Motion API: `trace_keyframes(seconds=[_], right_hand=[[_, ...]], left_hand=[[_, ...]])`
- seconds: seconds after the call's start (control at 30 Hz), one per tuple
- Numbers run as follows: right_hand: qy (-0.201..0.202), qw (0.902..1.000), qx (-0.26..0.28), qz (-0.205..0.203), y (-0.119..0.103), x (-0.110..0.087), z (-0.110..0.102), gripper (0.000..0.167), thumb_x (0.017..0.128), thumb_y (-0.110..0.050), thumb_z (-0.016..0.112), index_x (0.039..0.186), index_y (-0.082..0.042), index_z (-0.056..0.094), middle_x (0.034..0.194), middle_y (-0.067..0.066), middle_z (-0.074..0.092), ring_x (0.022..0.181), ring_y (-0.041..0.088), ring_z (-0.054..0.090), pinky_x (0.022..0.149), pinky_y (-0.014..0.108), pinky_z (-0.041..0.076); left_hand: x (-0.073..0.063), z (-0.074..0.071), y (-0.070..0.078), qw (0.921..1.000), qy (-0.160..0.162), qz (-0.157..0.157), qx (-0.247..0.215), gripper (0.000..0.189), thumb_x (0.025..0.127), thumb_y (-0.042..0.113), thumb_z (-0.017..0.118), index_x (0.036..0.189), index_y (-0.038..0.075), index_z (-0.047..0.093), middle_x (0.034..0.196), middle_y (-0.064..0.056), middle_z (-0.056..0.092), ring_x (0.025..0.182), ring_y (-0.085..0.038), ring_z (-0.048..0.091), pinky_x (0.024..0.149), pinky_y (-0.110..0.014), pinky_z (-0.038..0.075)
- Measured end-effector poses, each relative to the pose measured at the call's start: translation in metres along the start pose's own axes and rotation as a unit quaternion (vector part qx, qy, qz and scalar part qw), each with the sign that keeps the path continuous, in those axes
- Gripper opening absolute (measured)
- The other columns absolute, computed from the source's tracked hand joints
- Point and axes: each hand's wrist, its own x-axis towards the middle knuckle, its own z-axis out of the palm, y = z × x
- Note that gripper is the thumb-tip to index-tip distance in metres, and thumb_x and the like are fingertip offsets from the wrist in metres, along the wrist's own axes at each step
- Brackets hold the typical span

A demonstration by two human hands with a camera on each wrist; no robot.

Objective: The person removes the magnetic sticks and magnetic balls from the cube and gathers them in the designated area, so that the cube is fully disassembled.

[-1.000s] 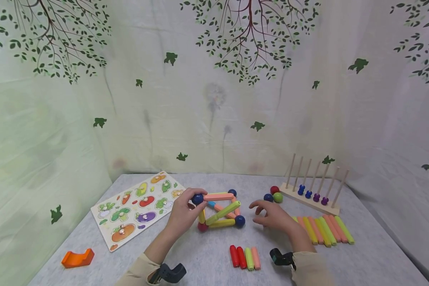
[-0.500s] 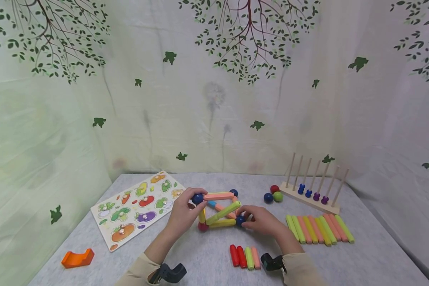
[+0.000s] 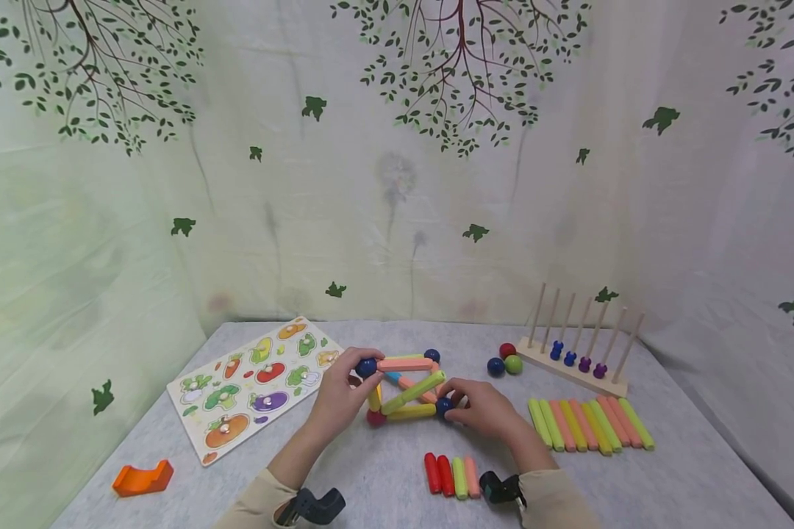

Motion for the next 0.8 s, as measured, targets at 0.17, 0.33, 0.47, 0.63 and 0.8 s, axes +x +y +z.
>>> trace_keyframes(seconds=[0.17, 0.33, 0.47, 0.63, 0.8], right_hand=[[0.017, 0.9998, -0.008, 0.006, 0.001, 0.001, 0.0, 0.027, 0.088, -0.016, 0.077, 0.111, -0.029, 0.069, 0.105, -0.005, 0.069, 0.09, 0.014, 0.06, 0.077, 0.034, 0.055], [0.053, 0.9983, 0.023, 0.003, -0.001, -0.002, -0.014, 0.03, 0.088, -0.023, 0.076, 0.117, -0.022, 0.069, 0.106, -0.004, 0.069, 0.09, 0.013, 0.06, 0.077, 0.03, 0.055], [0.049, 0.9932, 0.09, -0.056, -0.009, -0.009, -0.029, 0.036, 0.092, -0.025, 0.072, 0.126, -0.016, 0.063, 0.103, 0.004, 0.069, 0.083, 0.017, 0.062, 0.073, 0.033, 0.057], [0.04, 0.9869, 0.128, -0.09, -0.024, -0.013, -0.033, 0.036, 0.093, -0.029, 0.07, 0.124, -0.012, 0.063, 0.099, 0.006, 0.068, 0.07, 0.018, 0.061, 0.067, 0.033, 0.057], [0.075, 0.988, 0.107, -0.082, -0.03, -0.012, -0.024, 0.021, 0.09, -0.024, 0.074, 0.106, -0.015, 0.064, 0.092, 0.002, 0.065, 0.065, 0.013, 0.057, 0.059, 0.024, 0.052]], left_hand=[[0.001, -0.001, -0.002, 0.9999, -0.005, -0.01, -0.001, 0.026, 0.092, 0.015, 0.072, 0.117, 0.019, 0.068, 0.112, 0.0, 0.065, 0.091, -0.014, 0.058, 0.068, -0.02, 0.052], [0.001, 0.0, -0.002, 0.9999, -0.007, -0.012, -0.003, 0.025, 0.092, 0.014, 0.071, 0.117, 0.019, 0.067, 0.11, 0.0, 0.065, 0.089, -0.013, 0.058, 0.068, -0.021, 0.052], [0.002, 0.0, -0.001, 1.0, -0.006, -0.005, -0.005, 0.025, 0.092, 0.014, 0.071, 0.116, 0.018, 0.067, 0.108, 0.0, 0.065, 0.088, -0.013, 0.057, 0.067, -0.023, 0.053], [0.002, 0.0, -0.001, 0.9999, -0.006, 0.0, -0.009, 0.024, 0.092, 0.013, 0.072, 0.115, 0.019, 0.068, 0.107, 0.0, 0.065, 0.087, -0.012, 0.058, 0.066, -0.022, 0.052], [0.001, 0.0, -0.002, 0.9998, -0.006, -0.005, -0.016, 0.025, 0.092, 0.013, 0.072, 0.114, 0.023, 0.068, 0.107, 0.002, 0.065, 0.086, -0.012, 0.058, 0.066, -0.021, 0.052]])
